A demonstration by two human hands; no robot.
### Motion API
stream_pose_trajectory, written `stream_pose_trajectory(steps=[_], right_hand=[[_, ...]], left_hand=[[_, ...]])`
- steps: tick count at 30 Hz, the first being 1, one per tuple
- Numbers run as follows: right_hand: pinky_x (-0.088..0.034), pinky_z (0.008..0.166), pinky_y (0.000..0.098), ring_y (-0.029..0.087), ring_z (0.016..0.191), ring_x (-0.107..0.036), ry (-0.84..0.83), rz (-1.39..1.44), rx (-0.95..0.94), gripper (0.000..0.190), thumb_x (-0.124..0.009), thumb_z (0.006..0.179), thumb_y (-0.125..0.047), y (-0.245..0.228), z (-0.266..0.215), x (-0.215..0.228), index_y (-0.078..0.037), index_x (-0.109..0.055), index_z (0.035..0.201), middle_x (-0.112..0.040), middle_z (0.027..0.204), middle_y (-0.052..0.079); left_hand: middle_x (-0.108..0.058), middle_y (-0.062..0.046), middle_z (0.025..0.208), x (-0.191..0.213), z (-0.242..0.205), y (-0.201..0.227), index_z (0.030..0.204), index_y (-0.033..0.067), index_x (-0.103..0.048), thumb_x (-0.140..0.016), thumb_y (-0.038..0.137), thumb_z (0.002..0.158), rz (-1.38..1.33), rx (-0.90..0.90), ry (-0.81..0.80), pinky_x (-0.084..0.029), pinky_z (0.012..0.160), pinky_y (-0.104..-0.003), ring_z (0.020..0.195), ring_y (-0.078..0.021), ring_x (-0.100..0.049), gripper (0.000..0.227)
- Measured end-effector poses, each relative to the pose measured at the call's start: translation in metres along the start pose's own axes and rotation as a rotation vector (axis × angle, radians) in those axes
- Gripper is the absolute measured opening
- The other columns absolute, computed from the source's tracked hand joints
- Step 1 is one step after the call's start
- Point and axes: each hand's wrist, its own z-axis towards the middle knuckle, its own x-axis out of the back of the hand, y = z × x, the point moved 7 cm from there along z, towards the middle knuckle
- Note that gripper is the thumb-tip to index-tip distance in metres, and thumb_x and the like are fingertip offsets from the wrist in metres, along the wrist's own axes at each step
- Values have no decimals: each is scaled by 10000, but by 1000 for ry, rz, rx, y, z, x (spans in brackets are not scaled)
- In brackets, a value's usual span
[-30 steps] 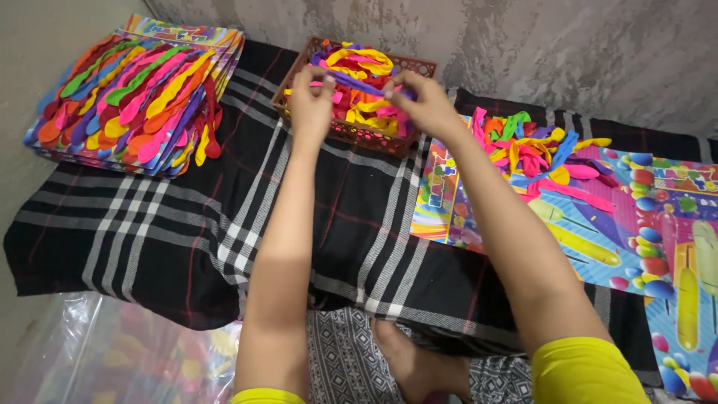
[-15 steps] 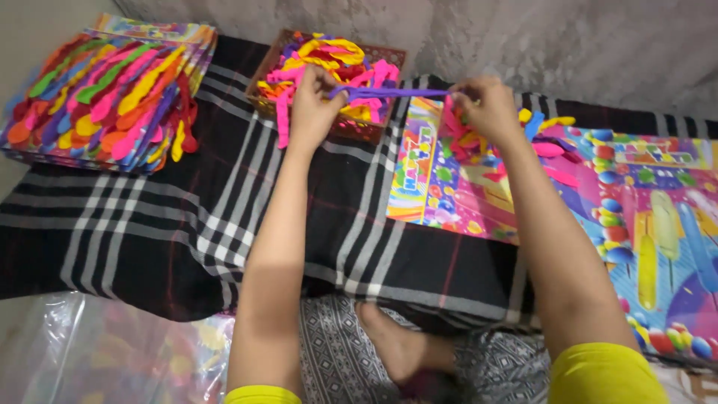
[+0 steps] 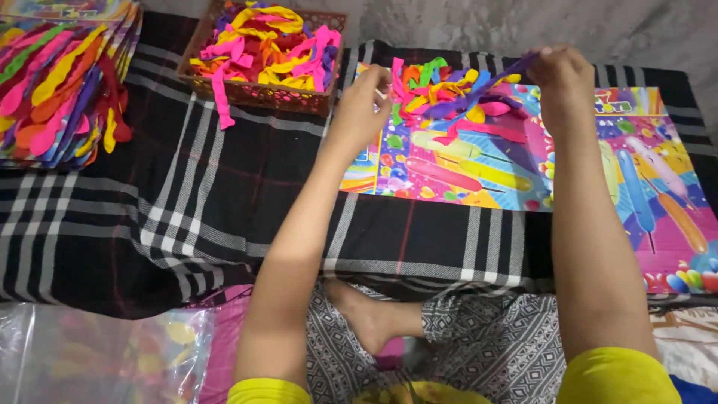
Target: Arranging and packaging long colorful balloons onto decorative cardboard backings.
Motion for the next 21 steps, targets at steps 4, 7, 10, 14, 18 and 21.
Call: stream_pose_trajectory(steps=[4, 7, 10, 14, 18, 21], right_hand=[[-613, 1078, 308, 208, 1090, -763, -80, -52, 29, 36, -616, 984, -103, -2, -16, -28, -107, -624, 949, -762, 1114, 99], [-640, 986, 322, 217, 1028, -784, -101, -362, 57, 117, -626, 985, -37, 15, -33, -55, -106, -590, 898, -753, 1043, 92], [-559, 706, 270, 204, 838, -744, -185, -401, -41, 137, -809, 868, -164, 41, -45, -83, -98, -750, 973, -732, 896, 104], [-544, 792, 320, 197, 807, -700, -366, -456, -34, 270, -741, 869, -41, 63, -53, -108, -50, -720, 1138, -688, 890, 103], [-550, 870, 362, 195, 893, -663, -456, -412, -47, 400, -760, 862, 10, 79, -56, -117, -23, -638, 1241, -667, 1000, 117], [-544, 831, 329, 188, 879, -676, -465, -428, -57, 396, -775, 856, -4, 72, -61, -120, -34, -634, 1225, -703, 977, 119]], left_hand=[[-649, -72, 1053, -22, -1, -5, 1139, 77, -550, -646, -62, 827, -68, 23, -29, -555, 757, -309, 868, -177, -672, 355], [-658, -65, 960, -36, -6, -39, 1108, 59, -582, -628, -65, 841, -217, 90, 23, -571, 687, -272, 806, -140, -680, 298], [-712, -83, 924, -47, -16, -63, 1127, 145, -614, -658, 69, 902, -243, 134, 1, -587, 672, -331, 785, -232, -770, 242], [-734, -117, 948, -54, -19, -67, 1142, 131, -671, -624, 47, 930, -352, 162, -86, -609, 711, -330, 787, -218, -772, 233], [-770, -138, 906, -70, -22, -61, 1232, 101, -698, -555, 219, 1047, -378, 243, -274, -608, 793, -397, 805, -250, -786, 262], [-767, -123, 808, -83, -28, -72, 1255, 107, -707, -535, 282, 1065, -282, 289, -389, -582, 824, -403, 819, -263, -776, 310]])
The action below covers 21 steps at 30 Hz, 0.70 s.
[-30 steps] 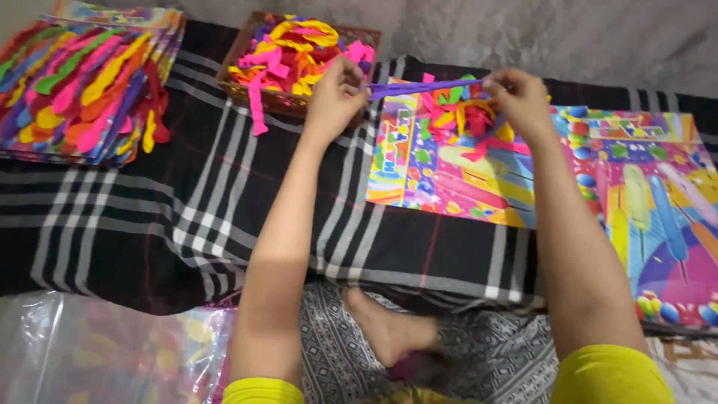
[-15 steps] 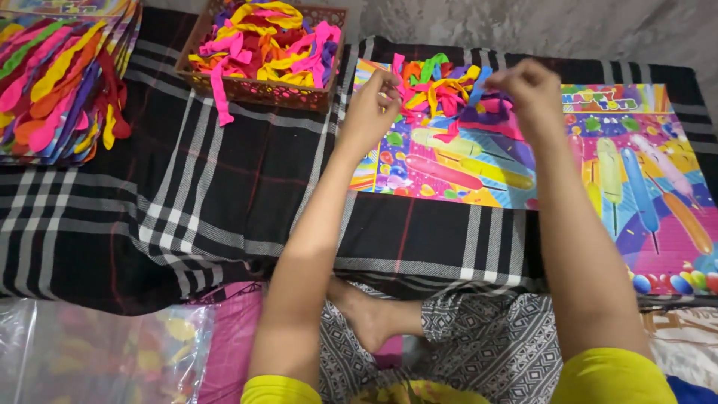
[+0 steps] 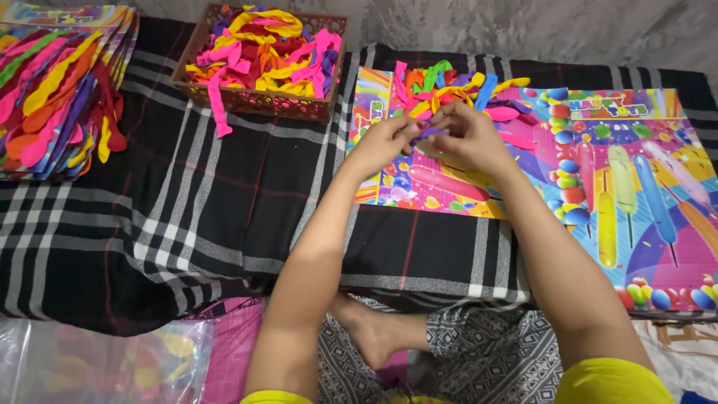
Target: Arranging and packaging long colorful balloons onto decorative cardboard backings.
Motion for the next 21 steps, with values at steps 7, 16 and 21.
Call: stream_pose_trajectory(steps=[7, 16, 21], right_hand=[[-532, 814, 299, 158, 855, -673, 16, -42, 2, 358, -806, 841, -27, -3, -3, 3, -69, -666, 1168, -714, 946, 82], [-531, 773, 274, 128, 799, -654, 84, -68, -56, 240, -834, 844, -70, -10, -15, 54, -62, -728, 1059, -699, 889, 56], [-497, 844, 339, 222, 822, -688, 114, -373, -172, 317, -856, 801, -141, -14, -30, 93, -84, -744, 1092, -722, 856, 74]], left_hand=[[-728, -248, 991, 1, 0, 3, 1124, 33, -712, -696, 156, 940, 112, -119, 5, -569, 823, -493, 866, -394, -748, 222], [-751, -134, 919, 20, 10, -31, 1057, 96, -711, -728, 169, 896, -9, -52, 116, -577, 756, -373, 774, -220, -766, 178], [-728, -47, 762, 25, 6, -24, 1023, 170, -742, -747, 248, 867, 82, -15, 152, -563, 754, -343, 767, -197, -738, 174]])
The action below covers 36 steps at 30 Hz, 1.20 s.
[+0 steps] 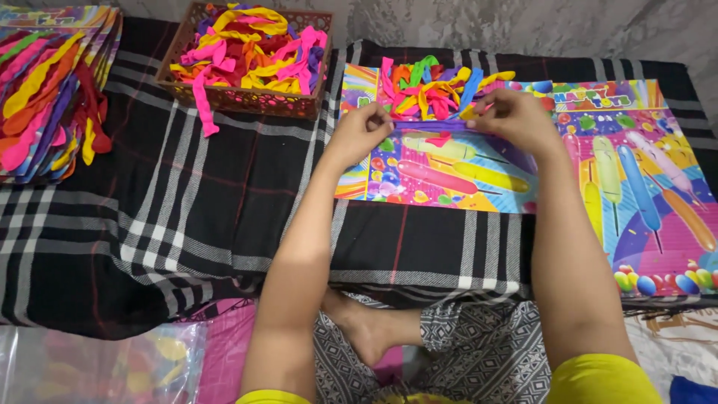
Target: Arranging and packaging long colorful balloons onto decorative cardboard backings.
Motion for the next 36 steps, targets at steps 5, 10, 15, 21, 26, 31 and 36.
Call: stream_pose_trajectory(steps=[5, 10, 15, 21, 26, 31, 36], right_hand=[[-481, 868, 369, 275, 916, -710, 96, -264, 32, 318, -871, 799, -245, 42, 11, 12, -157, -766, 1086, -753, 914, 28], [-510, 873, 439, 354, 1059, -515, 268, -513, 61, 256, -867, 705, -89, -7, 6, 3, -70, -788, 948, -670, 1110, 158], [-520, 835, 356, 270, 890, -681, 118, -147, 196, 205, -738, 844, -111, -19, 24, -48, -147, -777, 1042, -719, 942, 94], [-537, 847, 425, 306, 930, -724, -47, -48, 137, 241, -731, 842, -245, -20, 28, -93, -208, -772, 1076, -762, 948, 76], [-531, 848, 399, 273, 905, -724, -51, 22, 37, 169, -705, 896, -276, -14, 18, -91, -198, -780, 1027, -763, 918, 92], [-531, 829, 360, 211, 865, -714, -47, 148, -54, 146, -712, 920, -311, -9, 12, -93, -212, -794, 989, -762, 894, 66], [-516, 795, 349, 203, 789, -682, -69, 145, -53, 165, -713, 930, -311, -7, 13, -90, -193, -802, 1003, -737, 810, 76]], left_hand=[[-757, -85, 831, -11, -7, 12, 1047, 160, -747, -744, 248, 871, 25, 15, -36, -565, 809, -387, 857, -257, -753, 198], [-668, -13, 706, -6, -18, 44, 928, 40, -702, -685, 74, 861, 10, -39, -10, -449, 567, -249, 592, -89, -556, 77], [-764, -140, 921, -12, -7, 15, 1076, 112, -734, -715, 176, 886, 48, -37, -50, -573, 832, -455, 916, -343, -745, 202], [-758, -113, 901, -12, -8, 16, 1086, 120, -734, -717, 175, 908, 53, -44, -68, -572, 815, -421, 869, -287, -743, 187], [-759, -159, 916, -8, -12, 31, 1102, 92, -734, -696, 143, 935, 46, -31, -86, -573, 813, -451, 883, -338, -748, 179], [-761, -192, 944, -10, -14, 33, 1134, 67, -725, -683, 120, 950, 20, -36, -107, -568, 823, -471, 876, -346, -739, 196], [-733, -128, 827, -13, -12, 29, 1152, 94, -745, -701, 80, 921, 23, -19, -135, -567, 812, -439, 766, -282, -725, 236]])
